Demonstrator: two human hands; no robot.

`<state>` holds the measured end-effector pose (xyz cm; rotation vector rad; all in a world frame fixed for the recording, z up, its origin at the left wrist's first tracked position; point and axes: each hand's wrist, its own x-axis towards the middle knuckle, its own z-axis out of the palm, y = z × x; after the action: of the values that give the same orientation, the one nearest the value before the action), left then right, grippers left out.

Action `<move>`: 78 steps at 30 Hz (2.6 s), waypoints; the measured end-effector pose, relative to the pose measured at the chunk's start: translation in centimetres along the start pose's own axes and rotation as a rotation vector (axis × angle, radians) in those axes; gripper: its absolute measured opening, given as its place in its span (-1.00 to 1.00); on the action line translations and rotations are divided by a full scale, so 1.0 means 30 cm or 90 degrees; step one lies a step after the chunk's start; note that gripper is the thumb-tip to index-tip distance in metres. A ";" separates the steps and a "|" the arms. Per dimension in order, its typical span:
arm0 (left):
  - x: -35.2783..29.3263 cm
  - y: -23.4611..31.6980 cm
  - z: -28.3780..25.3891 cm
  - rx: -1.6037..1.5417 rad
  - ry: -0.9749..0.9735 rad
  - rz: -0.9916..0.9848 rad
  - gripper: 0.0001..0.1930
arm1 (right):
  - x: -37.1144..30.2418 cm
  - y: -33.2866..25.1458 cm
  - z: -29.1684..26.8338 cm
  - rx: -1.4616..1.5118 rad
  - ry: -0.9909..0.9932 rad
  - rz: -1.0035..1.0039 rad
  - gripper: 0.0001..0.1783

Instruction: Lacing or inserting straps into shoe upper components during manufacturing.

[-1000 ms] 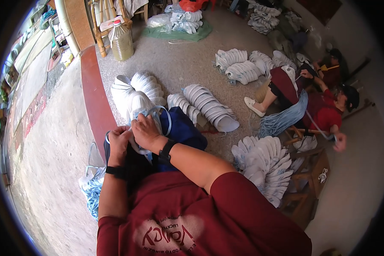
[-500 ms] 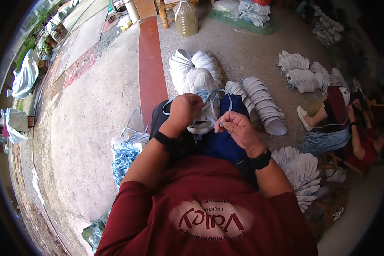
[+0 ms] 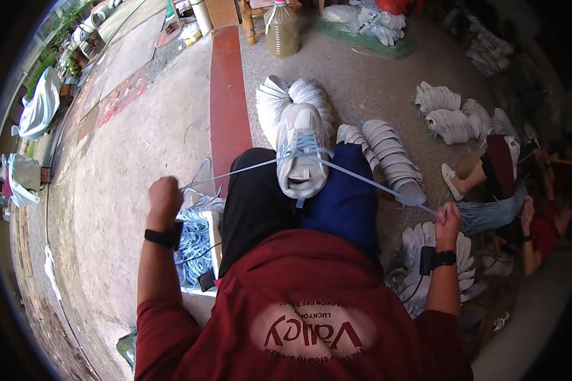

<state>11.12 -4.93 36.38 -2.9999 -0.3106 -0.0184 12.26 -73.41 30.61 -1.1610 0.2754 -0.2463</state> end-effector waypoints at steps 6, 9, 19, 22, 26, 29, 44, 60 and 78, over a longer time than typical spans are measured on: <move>-0.088 0.005 0.118 -0.122 -0.074 -0.064 -0.85 | 0.040 0.090 0.212 -0.527 -0.235 0.004 -0.95; 0.015 0.248 0.095 -0.328 0.066 0.025 -0.79 | 0.041 0.163 0.622 -0.604 -0.286 -0.257 -0.80; 0.193 0.692 -0.047 -0.555 0.077 0.265 -0.79 | 0.018 0.319 1.058 -0.645 -0.343 -0.280 -0.88; 0.213 0.702 -0.027 -0.671 0.082 0.219 -0.83 | 0.036 0.321 1.062 -0.604 -0.356 -0.213 -0.87; 0.239 0.696 0.010 -0.733 0.074 0.187 -0.86 | 0.036 0.252 1.106 -0.777 -0.423 -0.268 -0.86; 0.254 0.696 0.017 -1.045 -0.209 0.140 -0.83 | 0.074 0.209 1.135 -0.876 -0.528 -0.118 -0.90; 0.234 0.682 0.013 -1.100 -0.257 0.030 -0.70 | 0.061 0.337 1.057 -0.339 -0.313 0.035 -0.90; 0.217 0.685 0.058 -0.912 -0.087 0.095 -0.59 | 0.067 0.269 1.041 -0.728 -0.331 -0.456 -0.79; 0.052 0.340 -0.074 -0.696 0.045 0.286 -0.87 | 0.009 0.007 0.645 -0.604 -0.414 -0.240 -0.94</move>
<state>14.74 -14.79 37.36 -4.0262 0.5976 -0.3579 19.07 -56.70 37.59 -2.1572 -0.4683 -0.0390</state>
